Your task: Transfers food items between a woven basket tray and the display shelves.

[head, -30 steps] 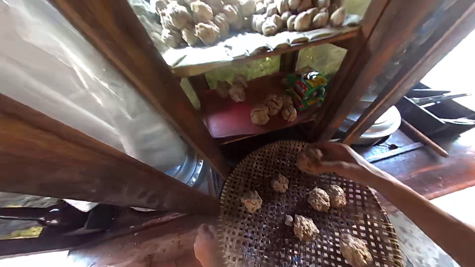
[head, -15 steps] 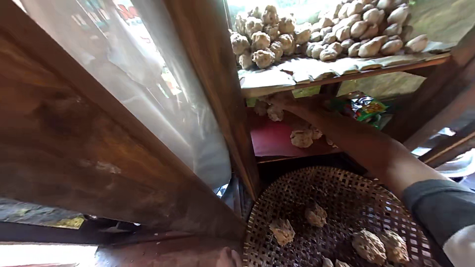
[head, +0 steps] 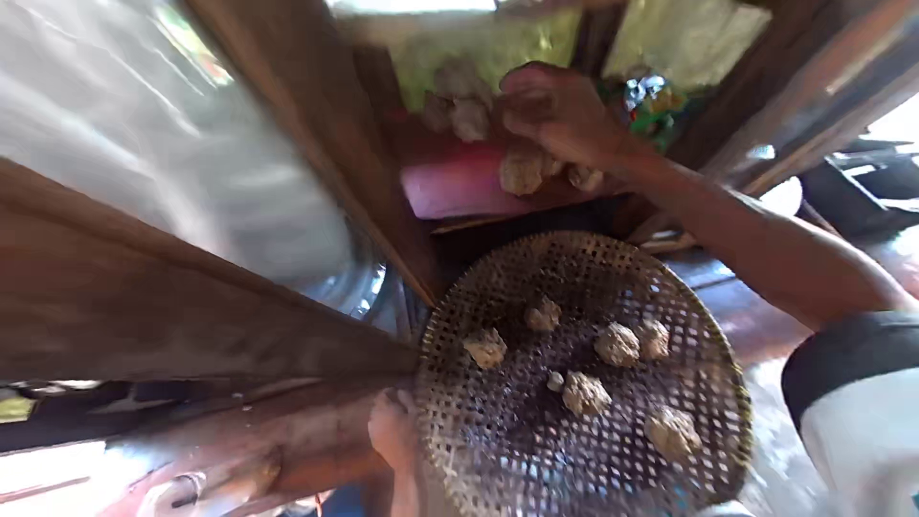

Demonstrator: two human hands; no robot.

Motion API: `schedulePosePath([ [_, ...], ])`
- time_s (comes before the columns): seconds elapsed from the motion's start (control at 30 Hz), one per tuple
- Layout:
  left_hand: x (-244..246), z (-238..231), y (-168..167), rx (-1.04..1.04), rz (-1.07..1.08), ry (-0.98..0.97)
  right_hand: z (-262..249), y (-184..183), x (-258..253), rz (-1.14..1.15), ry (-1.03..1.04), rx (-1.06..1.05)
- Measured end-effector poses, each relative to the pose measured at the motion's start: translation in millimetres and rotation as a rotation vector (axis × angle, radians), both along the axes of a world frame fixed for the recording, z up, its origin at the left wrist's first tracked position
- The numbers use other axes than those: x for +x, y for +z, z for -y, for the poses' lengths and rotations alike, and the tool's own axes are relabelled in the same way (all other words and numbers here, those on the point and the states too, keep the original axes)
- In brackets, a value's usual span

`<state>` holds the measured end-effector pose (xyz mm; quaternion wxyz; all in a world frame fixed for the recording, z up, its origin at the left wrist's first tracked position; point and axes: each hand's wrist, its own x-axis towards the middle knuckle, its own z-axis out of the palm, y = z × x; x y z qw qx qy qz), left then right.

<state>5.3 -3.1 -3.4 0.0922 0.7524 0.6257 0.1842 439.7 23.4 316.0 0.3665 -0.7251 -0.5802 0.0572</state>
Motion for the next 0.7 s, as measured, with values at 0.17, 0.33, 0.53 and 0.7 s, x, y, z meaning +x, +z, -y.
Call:
schedulePosePath([
  [0.17, 7.0, -0.4, 11.8, -0.084, -0.009, 0.016, 201.4, -85.1, -25.5, 0.038, -0.076, -0.370],
  [0.33, 9.4, 0.2, 17.5, -0.102, -0.011, 0.034, 298.1, -191.5, -34.9, -0.127, -0.136, -0.781],
  [0.53, 10.9, 0.8, 21.6, -0.084, -0.026, 0.059, 301.4, -246.9, -50.4, 0.039, -0.132, -0.685],
  [0.7, 12.9, 2.2, 22.6, -0.119, -0.024, 0.087, 294.0, -246.4, -32.5, 0.126, -0.040, -0.724],
])
